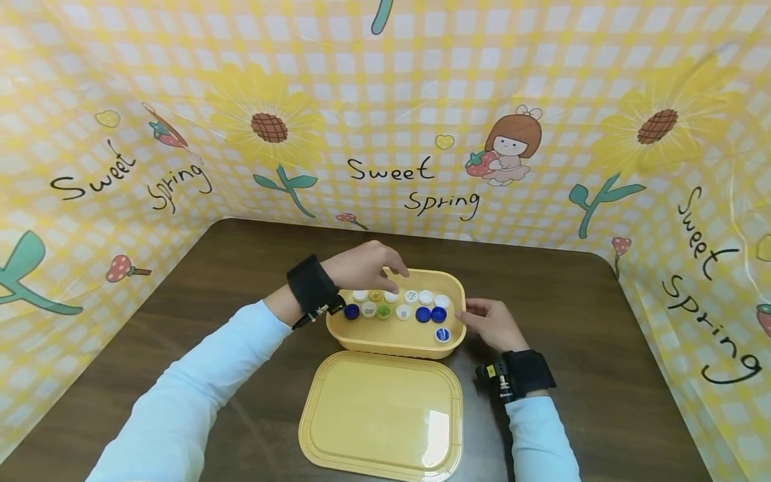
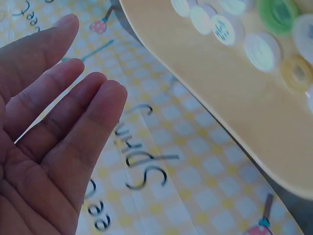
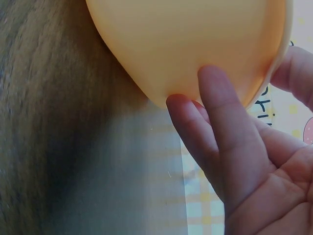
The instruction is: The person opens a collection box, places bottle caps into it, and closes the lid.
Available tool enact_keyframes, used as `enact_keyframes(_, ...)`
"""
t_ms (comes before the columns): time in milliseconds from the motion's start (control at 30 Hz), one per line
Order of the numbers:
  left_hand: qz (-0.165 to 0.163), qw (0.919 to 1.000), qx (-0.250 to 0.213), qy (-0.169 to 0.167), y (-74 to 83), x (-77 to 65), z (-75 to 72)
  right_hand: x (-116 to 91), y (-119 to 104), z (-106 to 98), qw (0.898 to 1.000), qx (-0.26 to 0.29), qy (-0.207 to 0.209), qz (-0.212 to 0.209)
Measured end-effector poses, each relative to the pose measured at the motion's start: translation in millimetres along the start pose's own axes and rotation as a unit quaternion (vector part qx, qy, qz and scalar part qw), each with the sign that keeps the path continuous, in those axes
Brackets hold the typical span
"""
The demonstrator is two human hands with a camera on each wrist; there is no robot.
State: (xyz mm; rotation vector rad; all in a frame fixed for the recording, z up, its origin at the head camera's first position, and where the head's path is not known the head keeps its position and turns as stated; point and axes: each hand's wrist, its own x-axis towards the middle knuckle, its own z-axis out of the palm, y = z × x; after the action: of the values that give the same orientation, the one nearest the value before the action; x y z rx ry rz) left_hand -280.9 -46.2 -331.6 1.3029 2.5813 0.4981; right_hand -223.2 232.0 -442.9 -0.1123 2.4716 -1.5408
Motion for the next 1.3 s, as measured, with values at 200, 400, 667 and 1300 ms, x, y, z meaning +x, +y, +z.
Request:
enact_keyframes(200, -0.020, 0.9994, 0.005, 0.027, -16.4, -26.5, -9.8, -1, 0, 0, 1.000, 0.000, -0.004, -0.001)
enact_keyframes(400, -0.036, 0.9973, 0.001, 0.064, -35.9, -51.2, -15.3, -3, -2, 0, 1.000, -0.002, -0.004, -0.008)
enact_keyframes(667, -0.087, 0.9917, -0.017, 0.093, -55.2, -83.4, -17.0, -3, -2, 1, 1.000, -0.003, -0.004, 0.001)
enact_keyframes(1300, -0.209, 0.9715, -0.040, 0.105, -91.6, -144.4, 11.2, -3, -2, 2, 1.000, -0.009, 0.002, 0.008)
